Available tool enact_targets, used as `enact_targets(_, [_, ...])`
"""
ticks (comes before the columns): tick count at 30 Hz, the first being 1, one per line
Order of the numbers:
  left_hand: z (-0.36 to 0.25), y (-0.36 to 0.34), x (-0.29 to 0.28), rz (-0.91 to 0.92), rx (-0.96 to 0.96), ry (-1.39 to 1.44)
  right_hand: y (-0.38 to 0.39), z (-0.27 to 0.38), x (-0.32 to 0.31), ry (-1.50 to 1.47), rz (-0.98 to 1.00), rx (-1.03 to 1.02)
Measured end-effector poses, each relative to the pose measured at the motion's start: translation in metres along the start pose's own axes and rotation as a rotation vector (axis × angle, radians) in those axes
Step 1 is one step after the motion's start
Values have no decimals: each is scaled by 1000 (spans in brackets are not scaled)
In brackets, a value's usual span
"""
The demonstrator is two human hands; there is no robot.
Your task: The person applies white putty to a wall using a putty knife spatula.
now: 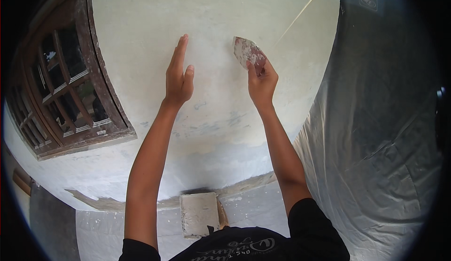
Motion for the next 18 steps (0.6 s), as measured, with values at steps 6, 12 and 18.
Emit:
enact_targets(6, [38,-15,-16,49,137,-385,-9,35,35,489,-58,-718])
enact_targets(12, [49,-5,-9,100,167,-471,-3,14,59,666,-31,-861])
enact_targets(18, [48,-8,-9,81,195,-472,12,-3,70,682,-10,-790])
Point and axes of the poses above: each hand's wrist, its own y-axis away from the middle knuckle, its own x-axis out of the palm, z = x × y, the point moved 8 cm from there along -y, towards the middle knuckle, and after that the axes turned 3 degrees about x, right-handed, at the moved point
